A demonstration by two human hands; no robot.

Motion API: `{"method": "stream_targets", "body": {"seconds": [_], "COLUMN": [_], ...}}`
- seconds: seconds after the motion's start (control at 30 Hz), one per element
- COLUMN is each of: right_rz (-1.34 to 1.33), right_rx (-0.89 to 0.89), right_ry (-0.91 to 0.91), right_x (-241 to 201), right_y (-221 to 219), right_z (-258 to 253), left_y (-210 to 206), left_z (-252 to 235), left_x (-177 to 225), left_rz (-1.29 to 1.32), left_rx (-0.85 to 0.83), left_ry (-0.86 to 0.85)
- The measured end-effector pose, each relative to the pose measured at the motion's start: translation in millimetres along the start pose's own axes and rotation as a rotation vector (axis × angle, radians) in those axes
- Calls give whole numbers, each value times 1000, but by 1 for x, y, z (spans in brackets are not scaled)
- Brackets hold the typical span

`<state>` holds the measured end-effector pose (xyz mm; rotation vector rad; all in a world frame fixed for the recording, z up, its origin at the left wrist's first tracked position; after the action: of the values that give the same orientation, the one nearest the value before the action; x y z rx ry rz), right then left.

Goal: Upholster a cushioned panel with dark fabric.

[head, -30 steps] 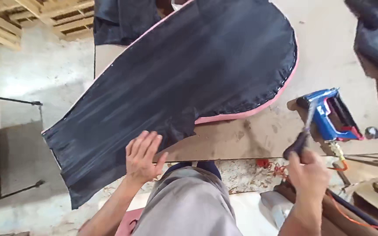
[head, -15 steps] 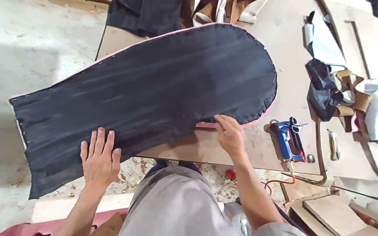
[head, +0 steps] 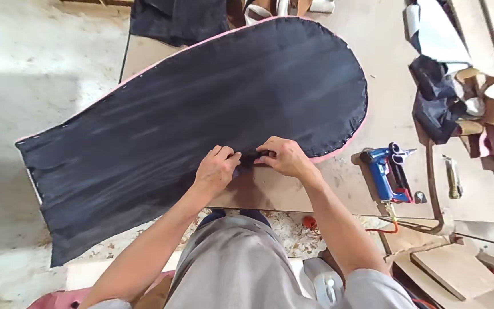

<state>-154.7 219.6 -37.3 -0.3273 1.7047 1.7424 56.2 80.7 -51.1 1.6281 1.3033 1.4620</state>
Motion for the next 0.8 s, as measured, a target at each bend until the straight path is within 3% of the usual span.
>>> {"method": "stream_targets", "body": {"seconds": [0.13,0.23,0.37,0.47,0.57,0.7,0.8], "right_rz": [-15,26,141,213,225,247,208], "right_rx": [-28,44,371,655,781,794,656], "right_ry": [-17,1,162,247,245,273,304], "right_x": [-1,-4,-3,-1,1,1,4], "right_y": [5,-2,-28,-49,-59,-61,-54], "right_z": [-6,-3,-2,-1,1,0,5], "left_y": [3,9,11,7,11,20,18], "left_z": [-6,-12,-14,-10,-6,1,11], "left_x": [-5,-1,1,1,-2,-8,-14], "left_rz": [-182,-324,-396,-351,-341,-416,-401], "left_rx": [54,112,163,109,73,180,186], "left_ry": [-118,-211,-275,-208,-140,-208,-311]}}
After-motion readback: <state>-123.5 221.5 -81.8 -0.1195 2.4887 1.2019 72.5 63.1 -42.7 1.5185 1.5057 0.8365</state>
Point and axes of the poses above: each hand's wrist, its own z-axis away from the middle knuckle, its own y-axis out of the back of the hand, x = y × z, the point moved 1 cm from there along -z, towards the middle knuckle, and after that the axes turned 8 degrees about -y, right-handed, at the moved point
